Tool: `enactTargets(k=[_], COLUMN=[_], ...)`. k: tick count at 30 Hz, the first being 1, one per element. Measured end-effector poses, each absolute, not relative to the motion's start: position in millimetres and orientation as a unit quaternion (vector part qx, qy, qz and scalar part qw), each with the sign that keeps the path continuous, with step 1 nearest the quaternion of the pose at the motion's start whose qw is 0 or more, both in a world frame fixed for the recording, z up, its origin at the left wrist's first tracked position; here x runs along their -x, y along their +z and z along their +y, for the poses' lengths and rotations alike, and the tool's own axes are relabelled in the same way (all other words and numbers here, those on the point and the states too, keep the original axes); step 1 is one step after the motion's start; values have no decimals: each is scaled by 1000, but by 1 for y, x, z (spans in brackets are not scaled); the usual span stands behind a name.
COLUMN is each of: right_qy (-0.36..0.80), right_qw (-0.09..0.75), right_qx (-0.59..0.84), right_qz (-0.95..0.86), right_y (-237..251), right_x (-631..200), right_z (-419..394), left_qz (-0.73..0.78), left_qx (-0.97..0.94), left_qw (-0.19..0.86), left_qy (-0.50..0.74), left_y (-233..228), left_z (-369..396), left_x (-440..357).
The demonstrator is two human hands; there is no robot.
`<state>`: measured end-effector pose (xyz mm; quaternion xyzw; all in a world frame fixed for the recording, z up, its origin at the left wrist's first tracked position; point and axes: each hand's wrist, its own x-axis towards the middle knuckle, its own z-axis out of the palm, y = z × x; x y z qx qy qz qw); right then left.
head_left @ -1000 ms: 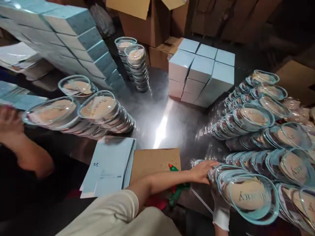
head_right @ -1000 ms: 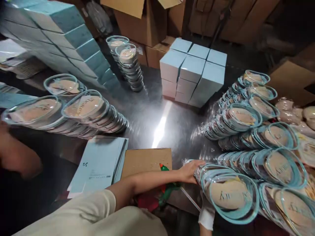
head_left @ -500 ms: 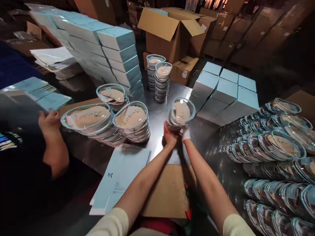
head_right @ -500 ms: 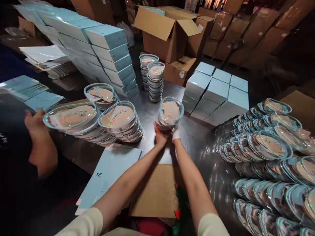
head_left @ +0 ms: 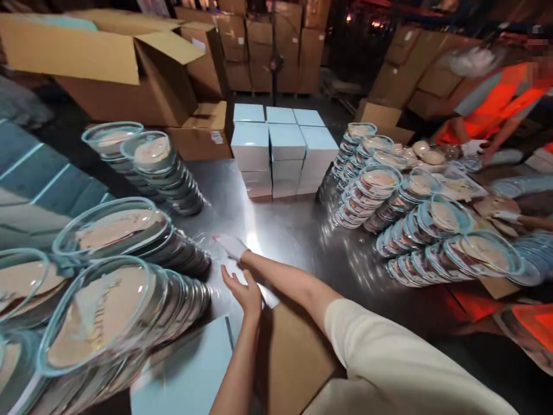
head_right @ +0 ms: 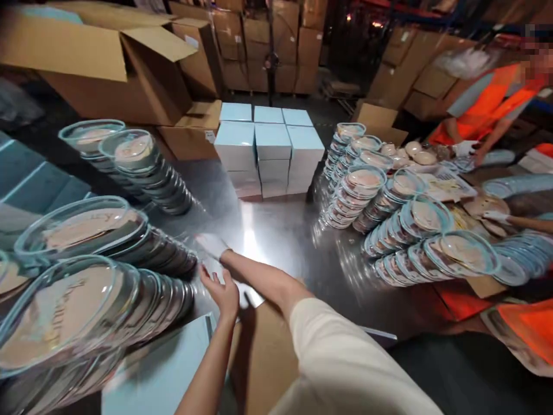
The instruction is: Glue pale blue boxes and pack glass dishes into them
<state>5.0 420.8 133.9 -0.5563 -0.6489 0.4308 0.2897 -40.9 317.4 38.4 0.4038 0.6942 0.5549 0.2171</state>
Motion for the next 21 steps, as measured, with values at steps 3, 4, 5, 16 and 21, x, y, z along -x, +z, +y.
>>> enactTargets(k=[3,4,5,16,21], right_qy=[398,379,356,8,9], right_qw=[328,340,351,386,420], right_qx=[604,629,659,818,834], right_qz=[-608,-587,-563,-427,-358], right_y=[139,139,139,154,141], right_x=[-88,-129,-174,-481,-496], right_z=[401,385,366,116,107], left_qz=[640,616,589,415,464], left_qx=[-480,-511,-542,-649,-626], left_qw=[252,270,289,392,357], left_qy=[544,535,525,502,515], left_y=[40,41,44,79,64], left_z=[328,339,353,536,521], left_x=[-3,-24,-50,-368,-365])
